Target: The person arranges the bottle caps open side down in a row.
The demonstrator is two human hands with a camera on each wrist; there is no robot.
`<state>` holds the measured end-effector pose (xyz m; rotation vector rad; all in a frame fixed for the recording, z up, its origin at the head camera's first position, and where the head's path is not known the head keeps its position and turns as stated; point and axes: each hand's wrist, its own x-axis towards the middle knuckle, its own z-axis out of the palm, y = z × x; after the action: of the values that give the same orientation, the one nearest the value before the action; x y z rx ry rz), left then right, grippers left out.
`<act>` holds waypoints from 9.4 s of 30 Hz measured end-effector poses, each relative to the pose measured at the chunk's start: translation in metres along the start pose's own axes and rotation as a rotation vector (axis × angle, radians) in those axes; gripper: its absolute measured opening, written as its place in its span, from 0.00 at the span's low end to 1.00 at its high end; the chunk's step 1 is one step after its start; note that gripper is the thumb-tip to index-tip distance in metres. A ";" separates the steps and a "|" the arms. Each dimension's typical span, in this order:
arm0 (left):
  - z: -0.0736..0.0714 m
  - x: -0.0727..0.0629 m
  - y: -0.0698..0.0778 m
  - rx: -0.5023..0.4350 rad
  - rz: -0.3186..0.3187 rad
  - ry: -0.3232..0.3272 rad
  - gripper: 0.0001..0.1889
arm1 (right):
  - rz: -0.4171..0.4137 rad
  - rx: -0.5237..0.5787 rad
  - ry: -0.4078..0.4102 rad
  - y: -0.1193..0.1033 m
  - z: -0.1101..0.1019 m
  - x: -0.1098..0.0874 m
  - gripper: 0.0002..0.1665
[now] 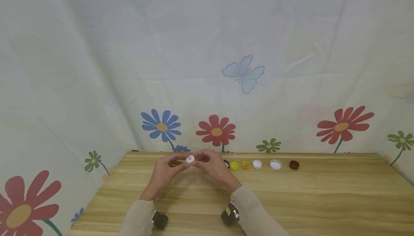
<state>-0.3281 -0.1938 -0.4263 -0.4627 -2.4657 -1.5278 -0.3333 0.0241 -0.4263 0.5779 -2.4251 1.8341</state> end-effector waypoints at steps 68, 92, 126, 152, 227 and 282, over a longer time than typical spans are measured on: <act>0.008 -0.006 -0.007 0.175 -0.066 -0.279 0.13 | 0.200 -0.256 -0.110 0.004 0.019 -0.008 0.06; 0.031 0.017 0.002 0.143 -0.038 -0.041 0.17 | -0.011 -0.239 -0.013 0.002 -0.034 -0.001 0.16; 0.055 0.031 0.000 0.096 -0.008 -0.200 0.16 | -0.123 -0.412 -0.119 0.029 -0.043 0.008 0.17; 0.052 0.030 0.005 0.104 0.045 -0.153 0.14 | -0.093 -0.404 -0.075 0.017 -0.040 0.003 0.12; 0.052 0.031 0.023 0.077 0.175 -0.038 0.15 | -0.106 -0.234 0.047 -0.007 -0.054 -0.004 0.16; 0.041 0.020 0.011 0.241 0.059 -0.409 0.11 | 0.002 -0.413 -0.259 0.009 -0.036 -0.013 0.12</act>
<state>-0.3433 -0.1490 -0.4285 -0.8656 -2.8597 -1.1845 -0.3307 0.0630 -0.4277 0.8110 -2.8523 1.2598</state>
